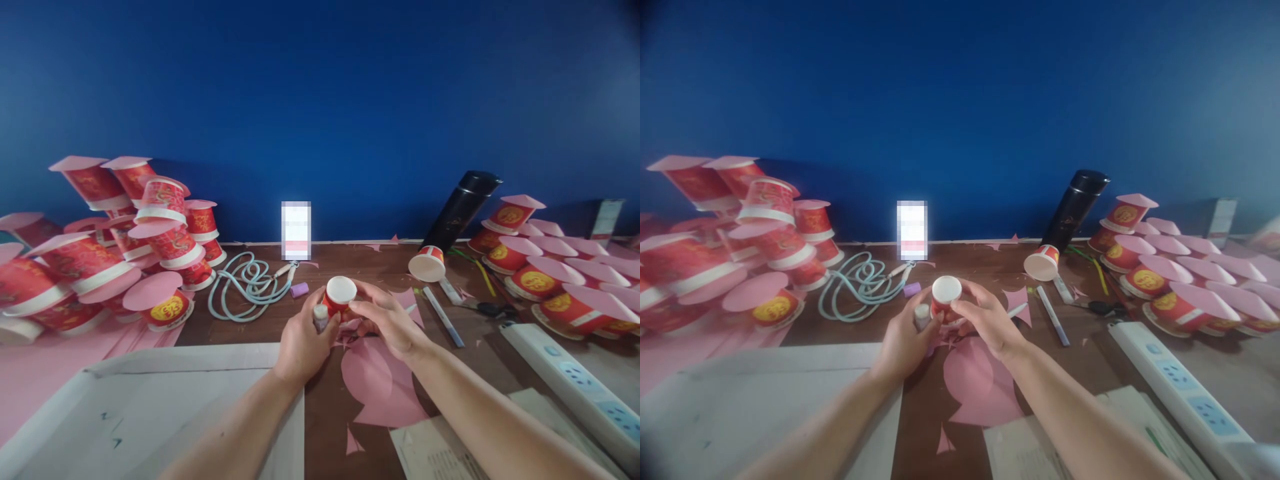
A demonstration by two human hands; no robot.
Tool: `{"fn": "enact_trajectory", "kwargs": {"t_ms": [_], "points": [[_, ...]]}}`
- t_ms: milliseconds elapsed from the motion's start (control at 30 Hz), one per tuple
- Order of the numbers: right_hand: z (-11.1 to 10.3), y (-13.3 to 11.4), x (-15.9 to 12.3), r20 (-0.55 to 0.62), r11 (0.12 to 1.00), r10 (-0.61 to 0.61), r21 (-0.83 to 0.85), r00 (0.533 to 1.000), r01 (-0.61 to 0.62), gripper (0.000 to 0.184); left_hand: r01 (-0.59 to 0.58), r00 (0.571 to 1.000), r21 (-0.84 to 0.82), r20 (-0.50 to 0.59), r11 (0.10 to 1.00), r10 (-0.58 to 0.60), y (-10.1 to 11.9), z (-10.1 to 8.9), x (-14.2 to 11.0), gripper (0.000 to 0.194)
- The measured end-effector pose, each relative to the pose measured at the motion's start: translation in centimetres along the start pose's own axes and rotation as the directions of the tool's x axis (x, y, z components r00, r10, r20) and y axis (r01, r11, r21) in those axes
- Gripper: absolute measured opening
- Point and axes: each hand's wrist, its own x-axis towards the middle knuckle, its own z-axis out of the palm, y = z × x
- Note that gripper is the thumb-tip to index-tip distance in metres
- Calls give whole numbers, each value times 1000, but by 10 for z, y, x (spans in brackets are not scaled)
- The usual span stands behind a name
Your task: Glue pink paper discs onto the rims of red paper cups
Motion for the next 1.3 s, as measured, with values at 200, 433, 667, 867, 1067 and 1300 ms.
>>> {"fn": "enact_trajectory", "kwargs": {"t_ms": [200,433,667,867,1067,1300], "points": [[-4,7,3,61,994,50,95,997,-56,45,6,1000,52,-12,999,-6,0,0,-1,49],[-7,12,8,22,971,131,199,991,-132,39,-3,1000,134,-3,991,4,2,1,-3,46],[-6,8,8,17,919,211,339,977,-204,39,-30,999,218,-5,975,32,4,2,-5,44],[-8,8,9,41,890,224,400,974,-222,36,-52,998,273,-17,961,59,5,2,-7,44],[-8,8,10,28,894,229,389,973,-222,33,-60,997,303,-18,951,69,6,3,-9,43],[-12,12,10,93,913,174,357,980,-196,28,-53,996,343,-51,938,75,3,3,-9,43]]}}
